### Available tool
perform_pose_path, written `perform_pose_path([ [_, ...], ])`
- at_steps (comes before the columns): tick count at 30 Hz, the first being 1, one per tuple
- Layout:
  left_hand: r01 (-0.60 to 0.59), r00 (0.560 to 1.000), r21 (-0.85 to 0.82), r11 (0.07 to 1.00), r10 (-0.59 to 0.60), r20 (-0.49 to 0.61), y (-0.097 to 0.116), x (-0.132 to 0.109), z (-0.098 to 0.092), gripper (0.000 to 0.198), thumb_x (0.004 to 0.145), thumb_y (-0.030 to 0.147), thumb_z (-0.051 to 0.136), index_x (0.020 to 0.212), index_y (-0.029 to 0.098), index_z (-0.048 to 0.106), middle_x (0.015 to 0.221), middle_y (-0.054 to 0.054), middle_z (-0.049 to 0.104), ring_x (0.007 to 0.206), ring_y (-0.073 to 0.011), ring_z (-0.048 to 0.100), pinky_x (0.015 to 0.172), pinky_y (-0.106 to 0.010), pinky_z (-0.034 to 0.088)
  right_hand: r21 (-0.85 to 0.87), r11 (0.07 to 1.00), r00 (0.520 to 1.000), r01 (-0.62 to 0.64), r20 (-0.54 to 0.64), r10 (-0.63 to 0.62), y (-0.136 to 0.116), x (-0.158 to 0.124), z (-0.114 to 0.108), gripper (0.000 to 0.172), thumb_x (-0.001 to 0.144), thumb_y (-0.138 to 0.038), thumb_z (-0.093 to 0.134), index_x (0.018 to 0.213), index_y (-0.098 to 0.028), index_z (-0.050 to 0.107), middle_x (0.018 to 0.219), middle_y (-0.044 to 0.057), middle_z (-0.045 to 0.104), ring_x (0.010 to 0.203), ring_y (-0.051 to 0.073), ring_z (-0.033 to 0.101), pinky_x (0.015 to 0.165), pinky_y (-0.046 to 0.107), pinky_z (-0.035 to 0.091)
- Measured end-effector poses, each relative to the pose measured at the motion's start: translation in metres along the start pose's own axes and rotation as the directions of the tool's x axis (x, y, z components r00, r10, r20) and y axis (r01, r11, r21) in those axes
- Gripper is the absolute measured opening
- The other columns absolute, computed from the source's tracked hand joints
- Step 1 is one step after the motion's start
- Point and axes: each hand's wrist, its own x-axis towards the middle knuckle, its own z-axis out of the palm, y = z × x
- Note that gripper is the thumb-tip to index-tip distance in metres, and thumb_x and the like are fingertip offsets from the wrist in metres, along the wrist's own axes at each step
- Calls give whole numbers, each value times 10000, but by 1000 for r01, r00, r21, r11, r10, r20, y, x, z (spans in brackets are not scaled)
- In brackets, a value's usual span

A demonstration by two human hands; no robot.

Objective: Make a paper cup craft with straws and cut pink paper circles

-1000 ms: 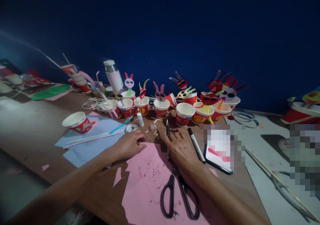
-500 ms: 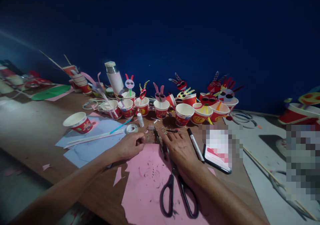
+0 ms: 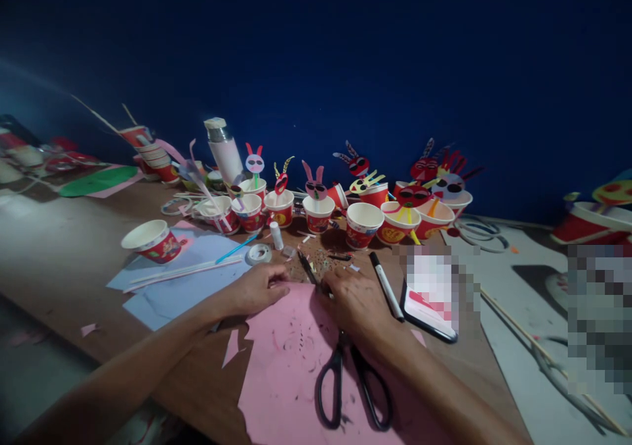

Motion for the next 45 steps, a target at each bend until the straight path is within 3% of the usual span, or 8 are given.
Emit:
perform_pose_path([
  [9, 3, 1000, -92, 996, -5, -16, 4, -5, -6, 105, 703, 238, 461, 693, 159, 529, 606, 36, 466, 577, -101, 422, 512, -208, 311, -69, 994, 996, -86, 20, 87, 5, 4, 0, 212, 847, -233, 407, 787, -194, 607, 789, 61, 677, 742, 198, 614, 594, 265, 326],
  [18, 50, 998, -180, 982, -54, -14, 8, -14, -29, 89, 697, 240, 447, 662, 167, 485, 526, 65, 344, 475, -76, 320, 434, -202, 236, -65, 990, 988, -123, 80, 128, 9, 2, -7, 249, 816, -384, 444, 723, -208, 594, 652, 35, 662, 623, 200, 610, 505, 254, 263],
  [24, 35, 997, -163, 986, -45, -56, 6, -16, -40, 78, 695, 225, 456, 668, 160, 488, 553, 59, 362, 492, -71, 335, 444, -192, 243, -17, 995, 980, -101, 173, 102, -6, -4, -8, 270, 729, -460, 521, 650, -213, 598, 634, 35, 656, 609, 199, 596, 481, 249, 252],
  [29, 84, 994, -167, 982, -93, -50, 6, -20, -50, 97, 713, 241, 450, 714, 159, 502, 534, 61, 379, 461, -67, 336, 416, -183, 241, -21, 998, 968, -57, 243, 60, -25, -14, -17, 230, 713, -412, 543, 702, -198, 625, 635, 73, 673, 601, 243, 619, 484, 269, 285],
  [34, 120, 987, -132, 984, -132, -87, 7, -27, -57, 124, 713, 252, 451, 728, 153, 524, 520, 64, 351, 444, -66, 320, 398, -180, 233, -8, 1000, 937, -26, 348, 27, -40, -20, -26, 208, 744, -325, 513, 753, -165, 645, 734, 123, 698, 685, 277, 644, 530, 299, 355],
  [41, 118, 978, 77, 990, -103, -182, 35, -34, -61, 106, 700, 213, 443, 656, 175, 532, 515, 59, 413, 474, -77, 373, 446, -194, 258, -76, 996, 972, -37, 229, 54, -49, -27, -12, 237, 792, -267, 434, 773, -140, 633, 688, 136, 695, 644, 279, 653, 531, 313, 385],
  [45, 102, 973, 175, 979, -62, -222, 50, -38, -70, 115, 707, 199, 430, 636, 180, 518, 494, 64, 426, 458, -75, 373, 468, -201, 264, -36, 996, 957, -84, 277, 90, -49, -25, -20, 235, 771, -234, 431, 758, -132, 643, 707, 160, 693, 674, 300, 652, 531, 318, 387],
])
